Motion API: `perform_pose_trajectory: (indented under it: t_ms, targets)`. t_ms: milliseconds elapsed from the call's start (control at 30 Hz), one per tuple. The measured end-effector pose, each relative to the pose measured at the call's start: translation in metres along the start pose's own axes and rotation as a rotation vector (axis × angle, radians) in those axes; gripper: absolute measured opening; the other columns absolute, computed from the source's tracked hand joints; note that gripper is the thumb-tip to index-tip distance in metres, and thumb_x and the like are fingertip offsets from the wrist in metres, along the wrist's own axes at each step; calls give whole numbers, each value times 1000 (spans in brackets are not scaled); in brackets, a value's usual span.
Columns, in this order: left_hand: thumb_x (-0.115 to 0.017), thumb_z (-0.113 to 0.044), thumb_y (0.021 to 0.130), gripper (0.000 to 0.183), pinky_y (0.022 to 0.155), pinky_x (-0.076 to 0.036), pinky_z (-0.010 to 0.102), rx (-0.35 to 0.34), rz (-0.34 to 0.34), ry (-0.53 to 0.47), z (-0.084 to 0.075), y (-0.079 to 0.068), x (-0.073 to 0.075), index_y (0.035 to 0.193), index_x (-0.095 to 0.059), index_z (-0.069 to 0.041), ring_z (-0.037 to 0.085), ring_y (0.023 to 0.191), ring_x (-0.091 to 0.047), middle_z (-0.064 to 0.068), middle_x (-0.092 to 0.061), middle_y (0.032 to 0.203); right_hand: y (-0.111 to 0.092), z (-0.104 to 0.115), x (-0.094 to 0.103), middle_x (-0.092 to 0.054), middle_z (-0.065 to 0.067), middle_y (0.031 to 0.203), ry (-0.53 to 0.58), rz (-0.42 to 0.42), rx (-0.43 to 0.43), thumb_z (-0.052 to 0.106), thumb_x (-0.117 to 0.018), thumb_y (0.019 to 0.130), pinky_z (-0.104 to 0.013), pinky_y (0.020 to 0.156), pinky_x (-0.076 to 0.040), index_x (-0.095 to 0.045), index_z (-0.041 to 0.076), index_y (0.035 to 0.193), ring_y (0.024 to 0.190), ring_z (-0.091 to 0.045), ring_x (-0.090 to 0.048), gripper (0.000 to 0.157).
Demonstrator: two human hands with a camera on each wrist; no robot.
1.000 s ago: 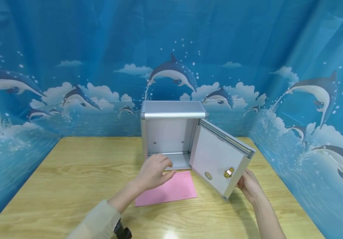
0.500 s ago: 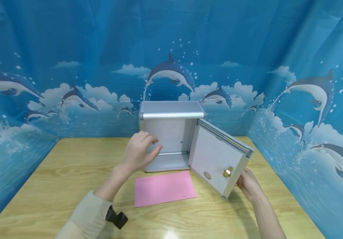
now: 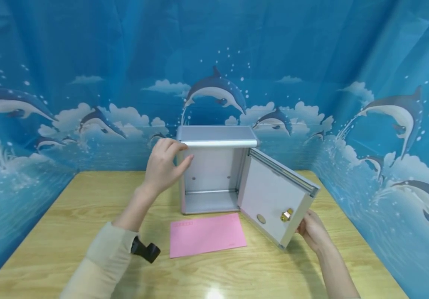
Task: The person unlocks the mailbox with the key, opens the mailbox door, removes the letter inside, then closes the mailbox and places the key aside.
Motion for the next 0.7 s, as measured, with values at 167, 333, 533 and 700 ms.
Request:
perform_pose_trajectory:
  t_ms: [167,333,533,700]
  targets:
    - [-70,-12,81,23,73,-39,40,107,82,-12,15,9,-4,98,-64,2,28,85,-47,15,-55,91,-1,-1,0,-64,9,72,5,3,10,21,-37,101,-20,55,-43,-68,27,90,60,-3,-54,33]
    - [-66,-14,86,22,80,-40,44,249,196,-74,30,16,-11,103,-65,0,30,96,-47,15,-55,101,-2,0,0,-63,9,70,-1,6,11,22,-38,101,-19,55,-43,-68,27,90,58,-3,-52,33]
    - [-62,-18,89,21,79,-41,44,347,297,-83,37,22,-17,102,-67,-2,27,96,-48,12,-56,102,-1,-2,1,-63,9,73,-29,-26,-26,24,-39,101,-20,56,-43,-68,29,91,60,-3,-52,31]
    - [-63,-20,88,21,76,-39,43,344,333,-61,37,25,-21,100,-68,-3,26,94,-46,12,-55,101,0,-1,0,-62,9,76,-57,-29,-40,26,-39,101,-21,58,-43,-67,31,93,63,-4,-53,30]
Point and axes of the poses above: each hand's wrist, its own y-axis towards the middle knuckle, its own x-axis out of the back of the hand, z = x × y, the point moved 7 cm from there along y, towards the middle knuckle
